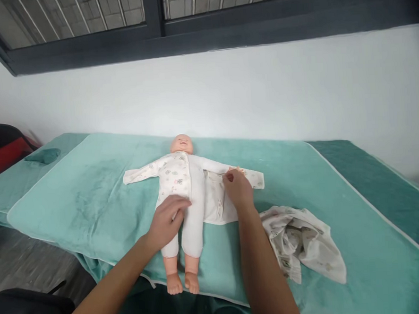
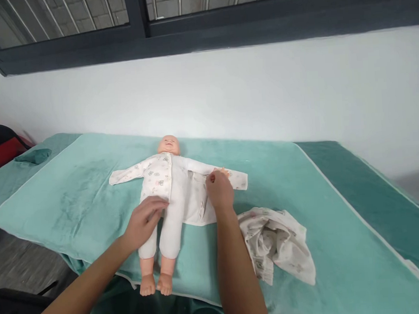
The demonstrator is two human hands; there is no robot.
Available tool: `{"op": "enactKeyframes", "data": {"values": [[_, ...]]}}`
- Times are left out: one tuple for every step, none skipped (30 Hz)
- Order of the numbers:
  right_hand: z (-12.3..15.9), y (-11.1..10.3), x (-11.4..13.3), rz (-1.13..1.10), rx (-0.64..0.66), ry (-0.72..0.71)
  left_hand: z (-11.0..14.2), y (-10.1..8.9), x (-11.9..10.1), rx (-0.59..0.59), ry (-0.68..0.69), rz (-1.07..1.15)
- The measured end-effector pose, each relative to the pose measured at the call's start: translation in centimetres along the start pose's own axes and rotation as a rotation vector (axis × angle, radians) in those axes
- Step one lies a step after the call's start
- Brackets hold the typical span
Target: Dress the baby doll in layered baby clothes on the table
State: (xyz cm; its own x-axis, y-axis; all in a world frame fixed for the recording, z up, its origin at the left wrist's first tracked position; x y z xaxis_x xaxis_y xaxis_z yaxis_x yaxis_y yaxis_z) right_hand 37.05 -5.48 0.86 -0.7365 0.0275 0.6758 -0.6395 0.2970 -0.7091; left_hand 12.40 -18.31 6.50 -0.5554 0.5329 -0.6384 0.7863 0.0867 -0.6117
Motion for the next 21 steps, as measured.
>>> {"op": "enactKeyframes", "data": {"values": [[0.2,0.6,0.2,0.038,0.05,-0.011,-0.9,-0.3,0.4,-0.064,-0.083,0.024],[0.4,1.1,0.5,0.078,0.086,-0.04,-2.1,-0.4,0.8,-0.106,-0.156,0.038],[0.6,1.5,0.9,0.114,0.101,-0.076,-3.5,-0.3,1.1,-0.125,-0.207,0.038],[0.8,1.8,1.2,0.141,0.102,-0.109,-5.1,0.0,1.2,-0.118,-0.226,0.021],[0.9,1.9,1.4,0.153,0.099,-0.13,-6.9,0.6,1.1,-0.089,-0.208,-0.021],[0.9,2.0,1.5,0.151,0.1,-0.136,-8.8,1.4,1.0,-0.058,-0.163,-0.093],[0.8,2.0,1.4,0.141,0.1,-0.131,-10.6,2.4,0.8,-0.004,-0.105,-0.195],[0.6,1.9,1.3,0.127,0.097,-0.118,-12.4,3.6,0.8,0.056,-0.047,-0.305],[0.4,1.8,1.2,0.108,0.096,-0.105,-14.0,5.2,0.7,0.158,0.027,-0.418],[0.3,1.7,1.2,0.086,0.1,-0.094,-15.4,6.8,0.9,0.258,0.076,-0.528],[0.1,1.6,1.2,0.063,0.108,-0.087,-16.5,8.3,1.3,0.36,0.102,-0.621],[0.0,1.6,1.2,0.043,0.123,-0.087,-17.4,9.7,1.7,0.457,0.116,-0.696],[0.0,1.6,1.3,0.024,0.139,-0.089,-18.0,10.9,2.2,0.535,0.114,-0.754],[0.0,1.6,1.4,0.006,0.15,-0.088,-18.6,11.8,2.6,0.594,0.107,-0.796],[-0.1,1.6,1.4,-0.015,0.153,-0.078,-19.0,12.4,3.0,0.632,0.102,-0.827],[-0.1,1.6,1.3,-0.043,0.143,-0.06,-19.4,12.8,3.4,0.651,0.101,-0.854],[-0.2,1.5,1.2,-0.084,0.127,-0.039,-19.7,12.8,3.6,0.654,0.107,-0.875],[-0.3,1.4,0.9,-0.138,0.103,-0.016,-20.0,12.5,3.8,0.644,0.116,-0.89],[-0.5,1.2,0.6,-0.204,0.07,0.015,-20.2,12.0,3.9,0.624,0.126,-0.898],[-0.6,1.1,0.1,-0.284,0.031,0.055,-20.3,11.3,3.9,0.596,0.134,-0.898],[-0.7,0.9,-0.4,-0.38,-0.013,0.099,-20.4,10.3,3.9,0.559,0.14,-0.888]]}}
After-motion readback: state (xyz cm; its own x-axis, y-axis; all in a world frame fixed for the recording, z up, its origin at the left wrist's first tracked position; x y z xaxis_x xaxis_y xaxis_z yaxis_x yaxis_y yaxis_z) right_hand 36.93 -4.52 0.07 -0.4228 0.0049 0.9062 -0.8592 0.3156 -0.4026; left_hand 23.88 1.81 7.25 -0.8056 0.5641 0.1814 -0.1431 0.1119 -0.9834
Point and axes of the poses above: each hand's wrist, its own z-axis away from the middle knuckle, its own y-axis out of the palm, x = y × z, the point moved 5 cm from there along -z, towards the middle knuckle, and after that the axes turned 2 degrees about -z, right-handed, at the moved point
